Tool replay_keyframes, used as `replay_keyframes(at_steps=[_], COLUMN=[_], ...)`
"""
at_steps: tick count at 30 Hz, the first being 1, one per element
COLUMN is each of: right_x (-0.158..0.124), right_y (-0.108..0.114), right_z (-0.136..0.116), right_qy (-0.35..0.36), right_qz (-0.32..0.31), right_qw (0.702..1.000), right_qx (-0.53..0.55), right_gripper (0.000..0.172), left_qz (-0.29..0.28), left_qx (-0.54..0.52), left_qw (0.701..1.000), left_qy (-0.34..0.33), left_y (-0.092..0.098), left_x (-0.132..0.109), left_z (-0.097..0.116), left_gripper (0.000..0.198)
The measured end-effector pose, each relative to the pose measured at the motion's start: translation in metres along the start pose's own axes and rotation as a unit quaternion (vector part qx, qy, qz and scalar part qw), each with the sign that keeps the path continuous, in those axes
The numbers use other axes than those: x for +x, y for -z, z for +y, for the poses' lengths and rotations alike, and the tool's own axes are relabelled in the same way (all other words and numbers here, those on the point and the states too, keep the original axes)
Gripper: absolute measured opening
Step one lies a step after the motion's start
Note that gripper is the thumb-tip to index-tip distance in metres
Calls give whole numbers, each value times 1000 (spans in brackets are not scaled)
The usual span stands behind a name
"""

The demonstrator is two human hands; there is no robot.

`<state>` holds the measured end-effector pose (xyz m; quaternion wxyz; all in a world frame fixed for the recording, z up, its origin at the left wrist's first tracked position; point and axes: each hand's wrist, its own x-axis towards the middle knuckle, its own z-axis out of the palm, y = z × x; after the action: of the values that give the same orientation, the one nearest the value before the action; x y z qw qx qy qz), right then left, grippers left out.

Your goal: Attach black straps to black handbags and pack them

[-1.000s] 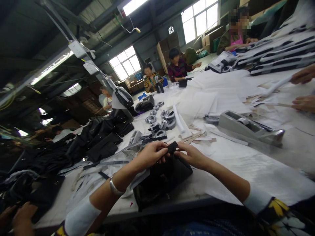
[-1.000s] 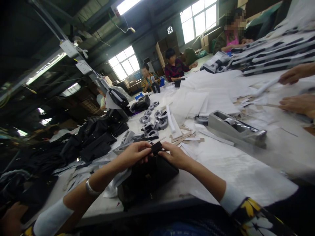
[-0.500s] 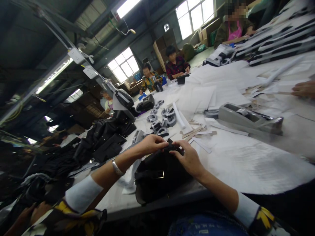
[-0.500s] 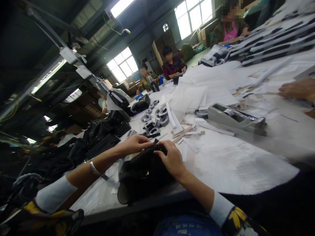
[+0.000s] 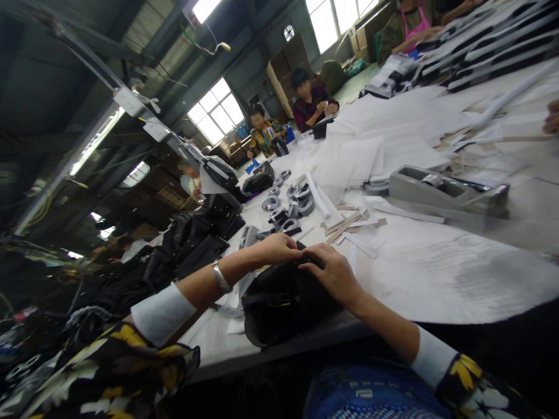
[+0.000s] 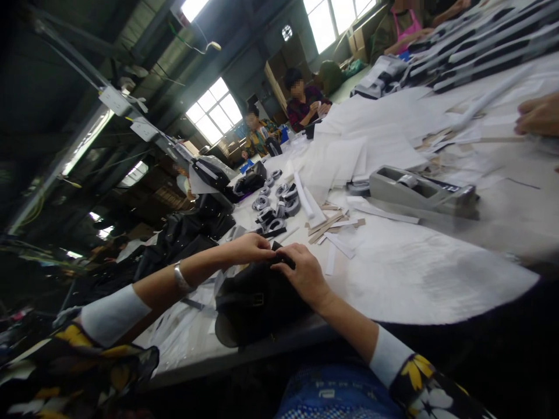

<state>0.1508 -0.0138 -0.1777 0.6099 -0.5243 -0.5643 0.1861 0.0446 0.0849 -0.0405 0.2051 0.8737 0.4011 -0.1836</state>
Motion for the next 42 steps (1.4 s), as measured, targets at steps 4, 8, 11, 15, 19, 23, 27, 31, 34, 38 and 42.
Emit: replay_keyframes(at_steps=[4,8,11,15,19,23,27,31,34,38,42], right_x=[-1,1,3,4,0,-4,-3,1,6,16,23], right_y=[-4,-3,1,5,3,4,10,17,24,36,41], right_z=[0,2,4,7,9,6,-2,-5,-1,5,2], right_qy=[-6,-2,-3,-9,-7,6,-10,-44,-65,-85,-106], right_qz=[28,25,7,-19,-15,21,22,-18,-67,-139,-159], right_qw=[1000,1000,1000,1000,1000,1000,996,998,995,984,979], right_qx=[-7,-15,-19,-4,16,-18,-90,-47,18,69,67], right_gripper=[22,21,22,22,22,24,20,17,13,5,13], left_qz=[49,93,70,65,94,125,185,182,181,203,212], left_qx=[49,81,67,24,-10,29,65,76,72,37,45], left_qw=[997,992,995,998,995,992,978,968,965,960,961], left_qy=[-17,-40,-37,0,0,-14,-70,-157,-178,-187,-170], left_y=[-11,-15,-11,-10,-19,-28,-34,-42,-48,-51,-52], left_x=[1,-10,-20,-26,-23,-23,-30,-31,-27,-23,-23], left_z=[10,12,3,-8,-7,-3,-4,-10,-15,-18,-17], left_gripper=[29,27,34,37,31,26,20,44,40,37,33])
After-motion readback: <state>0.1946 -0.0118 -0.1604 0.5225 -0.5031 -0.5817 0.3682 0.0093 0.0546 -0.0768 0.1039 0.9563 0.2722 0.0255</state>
